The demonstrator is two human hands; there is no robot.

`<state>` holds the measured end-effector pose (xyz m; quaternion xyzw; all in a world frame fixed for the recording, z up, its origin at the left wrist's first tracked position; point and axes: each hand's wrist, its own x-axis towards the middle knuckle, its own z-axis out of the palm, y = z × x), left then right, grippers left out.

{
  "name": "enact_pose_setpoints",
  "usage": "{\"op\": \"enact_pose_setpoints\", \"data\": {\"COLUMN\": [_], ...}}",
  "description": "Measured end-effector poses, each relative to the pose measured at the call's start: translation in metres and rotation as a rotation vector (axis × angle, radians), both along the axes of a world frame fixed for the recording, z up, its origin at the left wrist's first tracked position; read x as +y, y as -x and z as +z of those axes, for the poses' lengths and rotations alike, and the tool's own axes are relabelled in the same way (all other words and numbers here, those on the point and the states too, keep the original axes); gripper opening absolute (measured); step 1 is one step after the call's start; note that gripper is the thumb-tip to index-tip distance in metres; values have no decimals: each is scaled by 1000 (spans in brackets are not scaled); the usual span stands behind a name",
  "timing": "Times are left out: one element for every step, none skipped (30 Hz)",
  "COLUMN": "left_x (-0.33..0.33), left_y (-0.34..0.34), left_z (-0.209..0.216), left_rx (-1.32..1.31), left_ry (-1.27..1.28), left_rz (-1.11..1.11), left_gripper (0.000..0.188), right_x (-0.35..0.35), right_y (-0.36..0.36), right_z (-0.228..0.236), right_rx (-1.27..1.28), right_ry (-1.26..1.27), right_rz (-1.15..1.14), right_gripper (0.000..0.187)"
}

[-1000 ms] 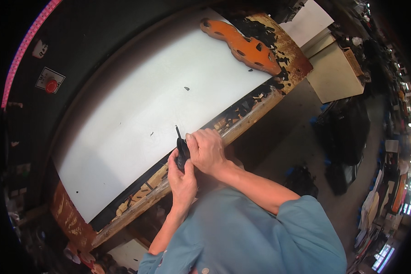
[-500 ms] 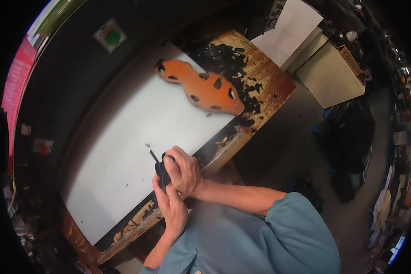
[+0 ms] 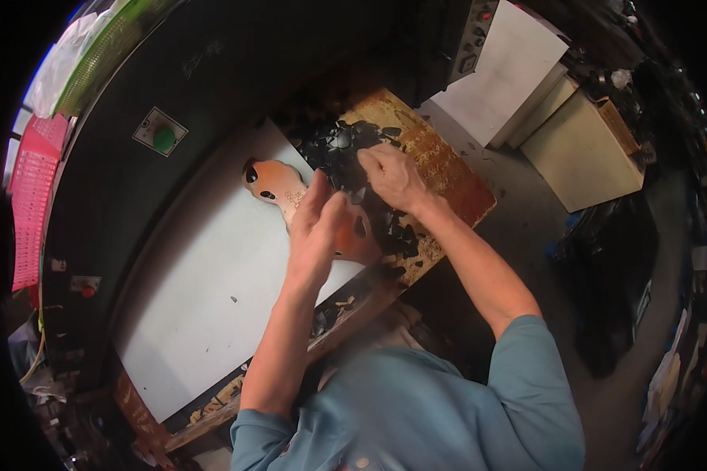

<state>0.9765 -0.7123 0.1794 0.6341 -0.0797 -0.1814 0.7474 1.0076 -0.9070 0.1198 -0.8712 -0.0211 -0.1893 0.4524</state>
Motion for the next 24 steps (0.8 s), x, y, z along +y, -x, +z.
{"op": "enact_pose_setpoints", "data": {"left_x": [13,30,47,60,72,84,89,92,96,95,96,97,97,96,97,97,97,97,96,96,96,97,97,97], "left_y": [3,7,11,13,16,21,24,26,26,29,27,27,27,27,26,26,25,25,26,26,26,26,27,27], "left_z": [-1,-3,-7,-14,-25,-34,-46,-59,-69,-77,-83,-86,-88,-88,-87,-86,-84,-83,-82,-82,-82,-81,-81,-81], "left_rx": [-65,-145,-303,-354,-477,-517,-607,-720,-896,-886,-779,-755,-743,-756,-762,-762,-758,-751,-757,-747,-745,-740,-727,-723], "left_ry": [-105,-200,-249,-404,-516,-637,-766,-875,-960,-1061,-1127,-1126,-1124,-1121,-1122,-1118,-1118,-1111,-1108,-1082,-1063,-1056,-1038,-1028], "left_rz": [42,78,107,212,317,362,361,376,395,322,288,311,327,315,307,310,299,303,307,318,324,315,313,313], "left_gripper": [62,57,52,44,37,39,42,45,48,57,59,60,60,60,61,61,60,60,59,59,58,58,57,57], "right_x": [-10,-21,-30,-35,-37,-35,-34,-29,-17,-7,4,15,23,31,36,39,45,36,33,25,17,11,4,-4], "right_y": [-6,-12,-22,-34,-48,-66,-87,-110,-132,-156,-173,-182,-191,-198,-200,-196,-189,-185,-174,-162,-151,-139,-125,-113], "right_z": [-3,-6,-8,-10,-14,-17,-18,-20,-21,-19,-16,-14,-10,-6,-2,-1,-3,-1,-4,-6,-7,-11,-13,-12], "right_rx": [-43,-33,-41,-14,9,-6,-90,-66,6,56,241,229,299,356,513,423,386,508,448,386,319,103,70,103], "right_ry": [17,37,64,92,116,146,178,110,159,270,405,355,329,307,357,388,455,441,455,472,488,445,397,387], "right_rz": [24,42,58,68,62,63,79,135,98,98,62,150,219,265,363,404,443,527,542,556,568,594,625,635], "right_gripper": [31,30,30,29,29,30,30,28,33,44,54,60,66,73,78,75,72,60,57,54,51,40,38,35]}}
